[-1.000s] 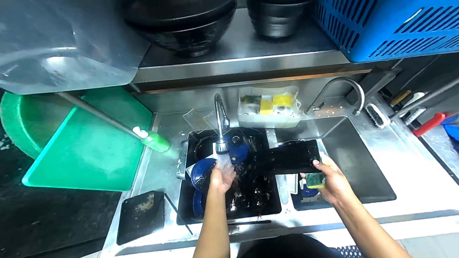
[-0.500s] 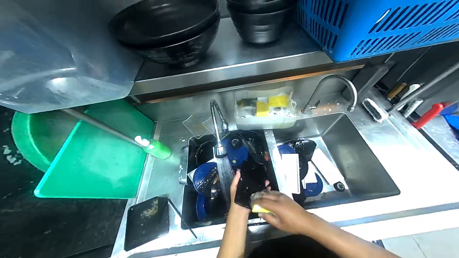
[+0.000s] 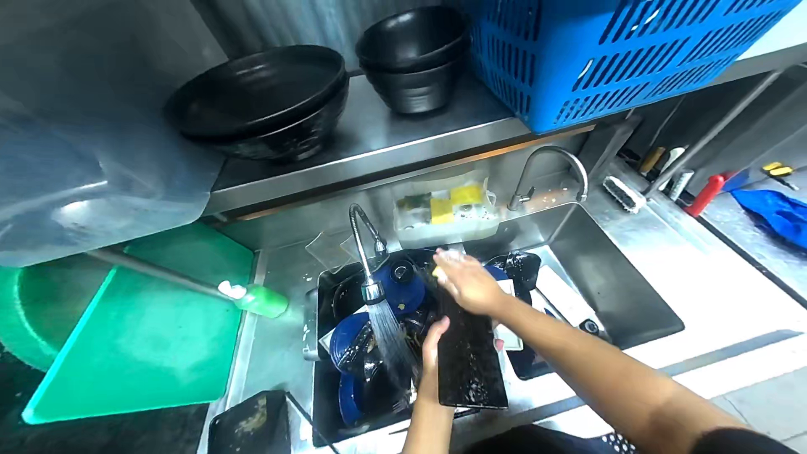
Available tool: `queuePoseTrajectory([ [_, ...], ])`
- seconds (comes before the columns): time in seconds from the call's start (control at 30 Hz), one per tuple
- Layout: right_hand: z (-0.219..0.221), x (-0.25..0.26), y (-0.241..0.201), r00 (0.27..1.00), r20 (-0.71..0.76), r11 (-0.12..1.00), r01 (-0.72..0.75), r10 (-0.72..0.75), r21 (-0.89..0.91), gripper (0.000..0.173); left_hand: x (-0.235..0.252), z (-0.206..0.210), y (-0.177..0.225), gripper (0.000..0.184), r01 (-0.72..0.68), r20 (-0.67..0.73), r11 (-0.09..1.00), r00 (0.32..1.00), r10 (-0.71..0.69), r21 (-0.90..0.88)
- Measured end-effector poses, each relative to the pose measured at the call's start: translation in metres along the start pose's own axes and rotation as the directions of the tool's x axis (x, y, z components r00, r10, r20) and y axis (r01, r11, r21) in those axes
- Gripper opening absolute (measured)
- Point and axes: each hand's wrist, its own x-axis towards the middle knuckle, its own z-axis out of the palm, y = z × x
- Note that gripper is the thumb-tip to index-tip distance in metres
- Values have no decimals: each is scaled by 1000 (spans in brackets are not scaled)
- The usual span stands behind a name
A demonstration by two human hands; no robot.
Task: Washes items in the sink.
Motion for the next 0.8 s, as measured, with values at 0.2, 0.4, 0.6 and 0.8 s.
queuePoseTrajectory([
  [0.2, -1, 4, -6, 982, -87, 985, -164, 168, 53, 52, 8, 10, 10, 36, 4, 27, 1000, 1000, -5, 11],
  [0.4, 19, -100, -85, 989, 101, 961, 81, -111, 263, 53, 35, -3, 27, 61, -79, -343, 967, 925, 162, 243],
  [0.6, -6, -27, 6, 990, -132, 996, -48, 58, 75, 49, 20, 19, 18, 29, 57, 11, 984, 998, -60, 168],
  [0.8, -42, 10, 27, 919, -326, 975, -215, 223, 62, 46, 19, 27, 21, 38, 268, 165, 963, 951, -260, -23],
])
